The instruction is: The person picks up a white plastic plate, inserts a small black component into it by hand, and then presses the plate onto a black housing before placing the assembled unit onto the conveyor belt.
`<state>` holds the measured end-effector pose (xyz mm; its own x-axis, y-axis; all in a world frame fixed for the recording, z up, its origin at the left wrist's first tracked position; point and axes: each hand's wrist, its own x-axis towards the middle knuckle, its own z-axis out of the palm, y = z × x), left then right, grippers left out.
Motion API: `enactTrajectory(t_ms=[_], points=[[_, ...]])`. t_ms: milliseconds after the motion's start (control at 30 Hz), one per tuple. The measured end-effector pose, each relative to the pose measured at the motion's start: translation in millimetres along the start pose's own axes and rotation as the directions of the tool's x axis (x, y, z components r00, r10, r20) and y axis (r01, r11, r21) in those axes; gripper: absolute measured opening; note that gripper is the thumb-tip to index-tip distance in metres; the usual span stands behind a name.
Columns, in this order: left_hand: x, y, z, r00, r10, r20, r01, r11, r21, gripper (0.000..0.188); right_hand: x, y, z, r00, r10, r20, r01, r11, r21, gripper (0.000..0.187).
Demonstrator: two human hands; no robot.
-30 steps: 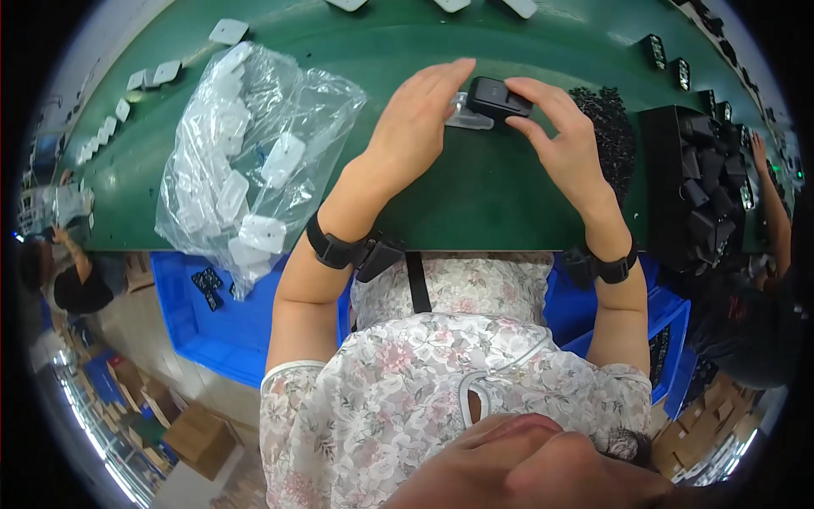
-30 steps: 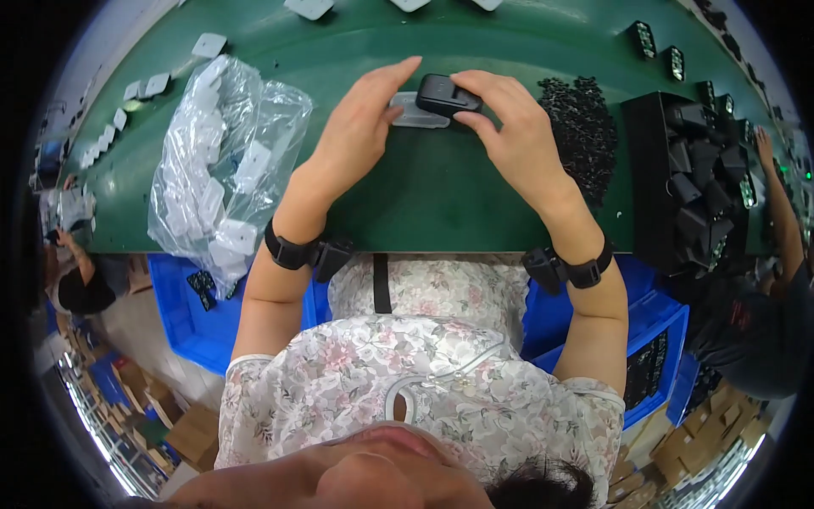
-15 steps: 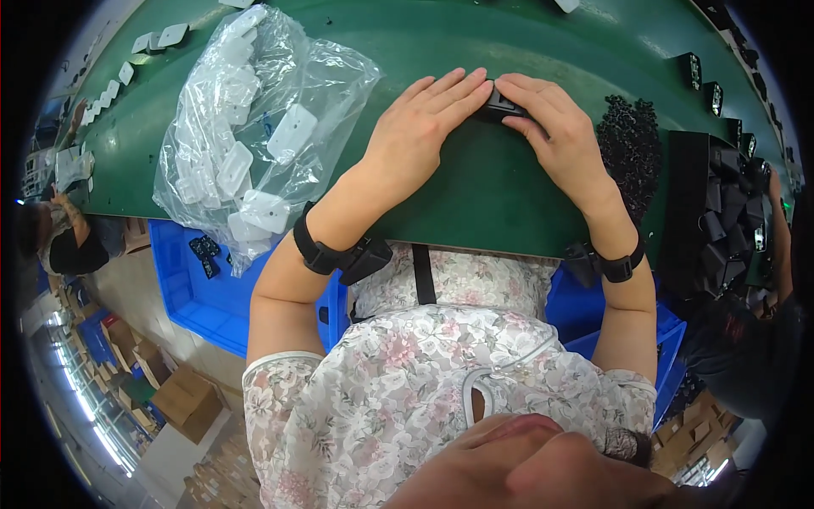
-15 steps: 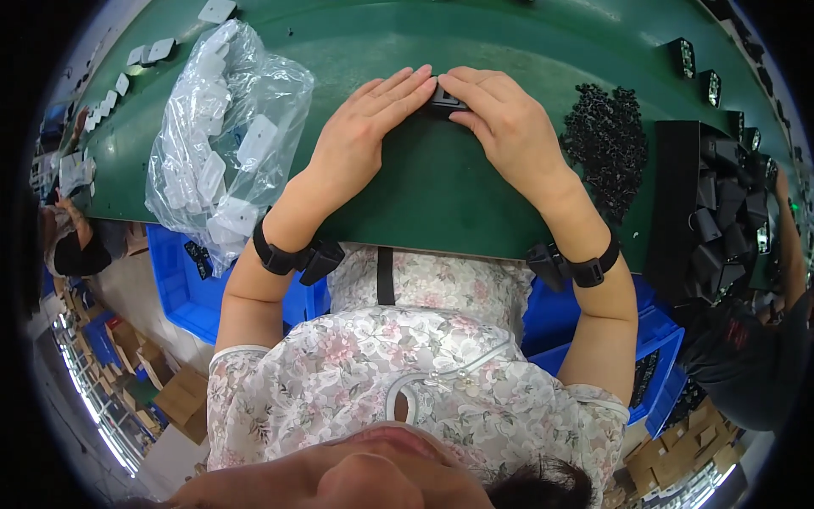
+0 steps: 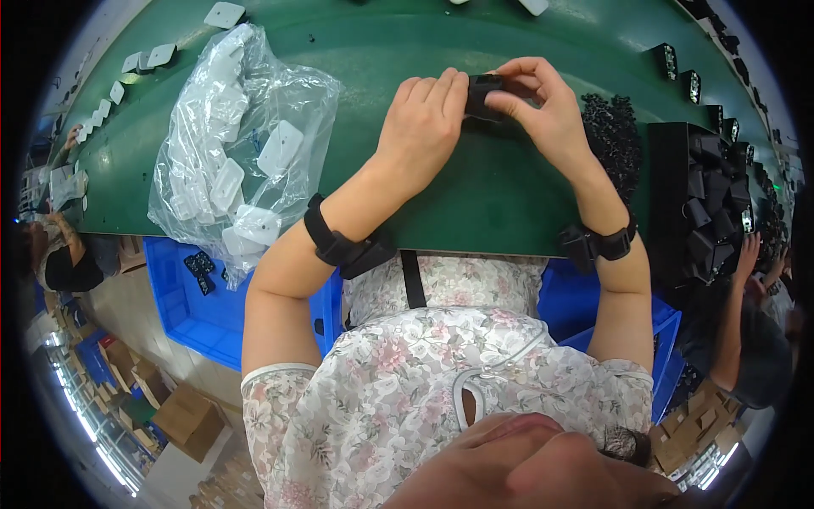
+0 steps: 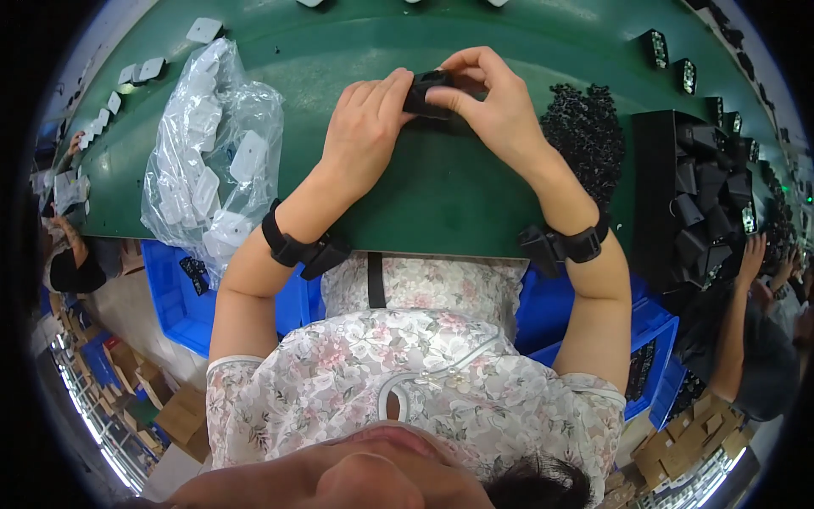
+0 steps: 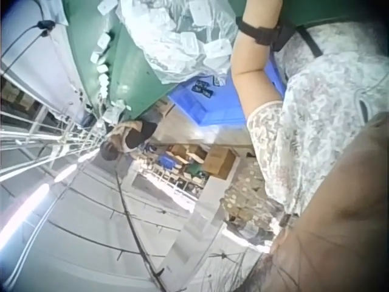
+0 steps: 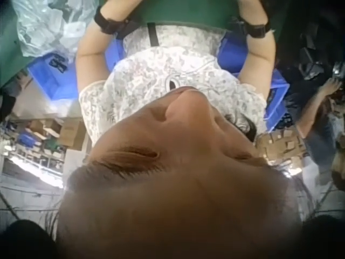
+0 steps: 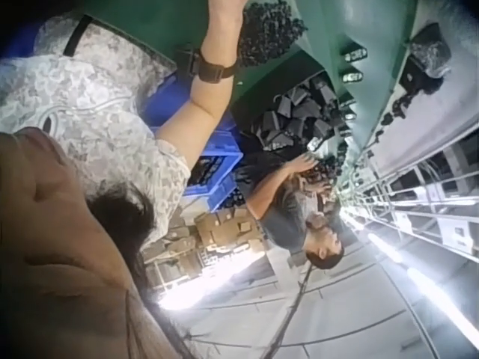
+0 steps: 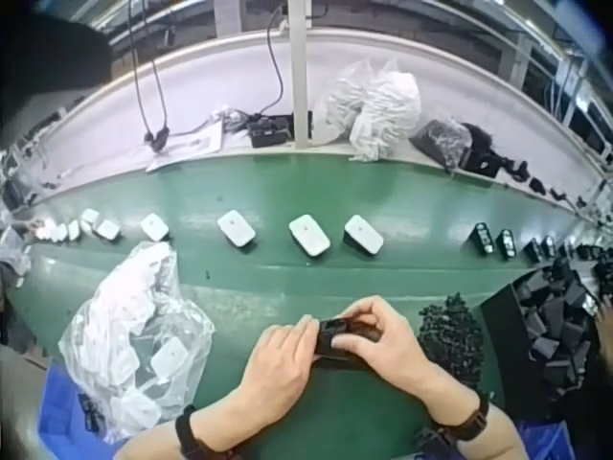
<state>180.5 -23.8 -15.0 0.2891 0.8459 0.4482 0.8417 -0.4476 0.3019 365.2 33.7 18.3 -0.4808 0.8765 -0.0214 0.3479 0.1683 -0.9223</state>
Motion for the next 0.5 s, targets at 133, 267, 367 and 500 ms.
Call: enactTrajectory(t_ms=[133,267,367,500], points=[[13.3,6.6,-7.6,0.9,-0.412,0.142,0.406,0.674,-0.617,0.036,-7.7,-4.1,5.5,0.996,-0.068,-0.056,0.084,0.921,0.379,0.041],[20.8,18.4,-4.0,0.91,-0.392,0.137,0.363,0.59,-0.721,0.047,0.8,-7.7,-2.5,0.984,-0.104,-0.143,0.144,0.938,0.314,0.042],[11.4,22.6,-7.9,0.958,-0.256,-0.126,0.148,0.823,-0.548,0.071,33.2,14.3,-45.6,0.941,-0.199,-0.275,0.227,0.971,0.073,0.038],[-22.2,19.9,-75.3,0.912,-0.056,-0.407,-0.107,0.925,-0.365,0.048,77.0,70.3,-138.9,0.967,-0.144,-0.211,0.112,0.981,-0.159,0.031]])
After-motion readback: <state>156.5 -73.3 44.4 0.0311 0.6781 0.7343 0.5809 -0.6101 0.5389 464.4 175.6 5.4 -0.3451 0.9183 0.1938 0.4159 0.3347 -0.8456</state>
